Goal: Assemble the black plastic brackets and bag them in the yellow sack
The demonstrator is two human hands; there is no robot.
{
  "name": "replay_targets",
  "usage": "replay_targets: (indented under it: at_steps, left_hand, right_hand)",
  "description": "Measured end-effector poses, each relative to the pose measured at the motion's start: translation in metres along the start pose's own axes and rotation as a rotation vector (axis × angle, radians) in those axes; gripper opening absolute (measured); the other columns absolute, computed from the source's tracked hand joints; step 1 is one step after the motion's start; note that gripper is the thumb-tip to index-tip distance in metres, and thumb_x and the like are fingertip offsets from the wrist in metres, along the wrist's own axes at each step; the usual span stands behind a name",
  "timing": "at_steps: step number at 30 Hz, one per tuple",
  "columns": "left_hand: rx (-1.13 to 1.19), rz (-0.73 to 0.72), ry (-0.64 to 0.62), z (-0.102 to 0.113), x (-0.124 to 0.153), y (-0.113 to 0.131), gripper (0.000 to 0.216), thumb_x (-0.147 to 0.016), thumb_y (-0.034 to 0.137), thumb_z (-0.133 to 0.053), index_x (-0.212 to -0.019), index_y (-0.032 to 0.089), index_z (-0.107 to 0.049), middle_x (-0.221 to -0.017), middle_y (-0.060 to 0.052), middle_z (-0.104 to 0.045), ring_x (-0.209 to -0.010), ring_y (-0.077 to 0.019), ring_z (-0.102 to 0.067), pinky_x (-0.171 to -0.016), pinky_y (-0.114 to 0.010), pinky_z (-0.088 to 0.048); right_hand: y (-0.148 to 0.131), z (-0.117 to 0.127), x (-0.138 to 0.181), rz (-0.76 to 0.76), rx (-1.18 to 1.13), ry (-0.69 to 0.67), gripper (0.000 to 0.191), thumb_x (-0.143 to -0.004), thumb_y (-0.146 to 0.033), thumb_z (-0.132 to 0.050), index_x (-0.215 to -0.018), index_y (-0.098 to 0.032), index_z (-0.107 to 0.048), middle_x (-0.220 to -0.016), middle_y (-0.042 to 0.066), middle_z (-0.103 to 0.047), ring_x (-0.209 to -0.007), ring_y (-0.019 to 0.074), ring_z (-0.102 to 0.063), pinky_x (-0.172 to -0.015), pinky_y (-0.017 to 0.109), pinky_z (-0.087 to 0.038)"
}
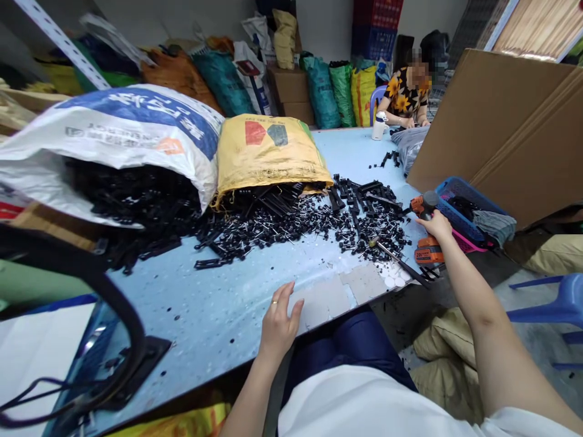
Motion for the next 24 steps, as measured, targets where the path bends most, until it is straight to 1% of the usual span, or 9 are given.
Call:
replay_targets:
  at_steps: [3,6,8,10,12,14,16,21,24]
  left_hand:
    - [-0.023,0.008,-0.031,-0.002,0.004,-0.003,0.039,-0.090,0.039,-0.035,-0.118,0.015,-0.050,-0.109,-0.014,-0.058,-0.095,-0.0219,-0.061,-0.081,-0.036,-0.050]
    - [-0.041,0.026,-0.049,-0.001,0.008,-0.010,0.039,-0.090,0.038,-0.035,-0.118,0.015,-0.050,-0.109,-0.014,-0.058,-0.096,-0.0220,-0.061,-0.082,-0.036,-0.050]
    - [-0.052,0.041,-0.056,-0.001,0.010,-0.014,0.038,-0.090,0.038,-0.035,-0.116,0.015,-0.051,-0.108,-0.014,-0.059,-0.096,-0.0222,-0.060,-0.081,-0.036,-0.050]
    - [-0.058,0.048,-0.062,-0.002,0.011,-0.015,0.037,-0.090,0.037,-0.036,-0.116,0.015,-0.051,-0.108,-0.014,-0.059,-0.097,-0.0224,-0.060,-0.081,-0.036,-0.050]
    - [-0.061,0.048,-0.070,-0.004,0.010,-0.015,0.036,-0.089,0.036,-0.037,-0.115,0.015,-0.051,-0.108,-0.014,-0.059,-0.098,-0.0222,-0.060,-0.081,-0.036,-0.051]
    - [-0.067,0.045,-0.078,-0.007,0.007,-0.013,0.035,-0.089,0.035,-0.037,-0.115,0.015,-0.051,-0.108,-0.013,-0.059,-0.099,-0.0219,-0.059,-0.082,-0.035,-0.051]
    - [-0.081,0.032,-0.078,-0.008,0.004,-0.011,0.034,-0.089,0.035,-0.038,-0.115,0.016,-0.051,-0.108,-0.013,-0.060,-0.102,-0.0218,-0.059,-0.083,-0.035,-0.051]
    - [-0.156,0.026,-0.041,-0.005,0.000,-0.022,0.034,-0.090,0.034,-0.039,-0.116,0.017,-0.051,-0.109,-0.012,-0.060,-0.103,-0.0217,-0.058,-0.085,-0.035,-0.051]
    - [-0.210,0.077,-0.003,-0.001,0.002,-0.041,0.033,-0.089,0.035,-0.039,-0.115,0.018,-0.051,-0.108,-0.011,-0.060,-0.103,-0.0223,-0.058,-0.085,-0.037,-0.051]
  right_hand:
    - [-0.001,0.008,0.012,0.023,0.051,0.075,0.061,-0.074,-0.046,-0.061,-0.123,-0.013,-0.044,-0.114,0.020,-0.054,-0.102,0.0306,-0.053,-0.080,0.038,-0.042]
    - [-0.008,0.023,0.028,0.095,0.069,0.229,0.064,-0.076,-0.042,-0.059,-0.128,-0.011,-0.038,-0.121,0.022,-0.047,-0.108,0.0332,-0.047,-0.083,0.041,-0.040]
    - [-0.020,0.029,0.039,0.176,0.055,0.329,0.060,-0.079,-0.039,-0.055,-0.128,-0.010,-0.037,-0.124,0.022,-0.045,-0.110,0.0334,-0.043,-0.086,0.043,-0.038]
    - [-0.042,0.027,0.046,0.311,0.022,0.370,0.051,-0.082,-0.037,-0.049,-0.126,-0.011,-0.040,-0.123,0.020,-0.045,-0.110,0.0321,-0.042,-0.089,0.043,-0.036]
    - [-0.078,0.012,0.050,0.497,-0.016,0.320,0.043,-0.084,-0.035,-0.046,-0.119,-0.011,-0.047,-0.120,0.018,-0.048,-0.110,0.0298,-0.042,-0.091,0.041,-0.035]
    - [-0.121,-0.012,0.052,0.683,-0.050,0.214,0.037,-0.084,-0.034,-0.047,-0.113,-0.011,-0.053,-0.115,0.016,-0.051,-0.110,0.0274,-0.042,-0.094,0.038,-0.034]
    - [-0.165,-0.038,0.051,0.795,-0.073,0.115,0.035,-0.083,-0.033,-0.049,-0.110,-0.012,-0.055,-0.114,0.015,-0.053,-0.109,0.0259,-0.043,-0.094,0.036,-0.035]
    - [-0.258,-0.088,0.034,0.798,-0.079,-0.031,0.041,-0.082,-0.030,-0.052,-0.117,-0.008,-0.052,-0.116,0.017,-0.052,-0.109,0.0281,-0.045,-0.092,0.038,-0.037]
    - [-0.314,-0.109,0.039,0.892,-0.103,-0.070,0.038,-0.083,-0.030,-0.050,-0.116,-0.011,-0.053,-0.117,0.015,-0.052,-0.111,0.0262,-0.045,-0.094,0.036,-0.036]
Point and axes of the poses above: each hand's wrist, its own x-axis away from the middle knuckle, its own z-axis out of the back of the hand, y = z × x, the point moved 7 cm from there along -x, towards the middle knuckle
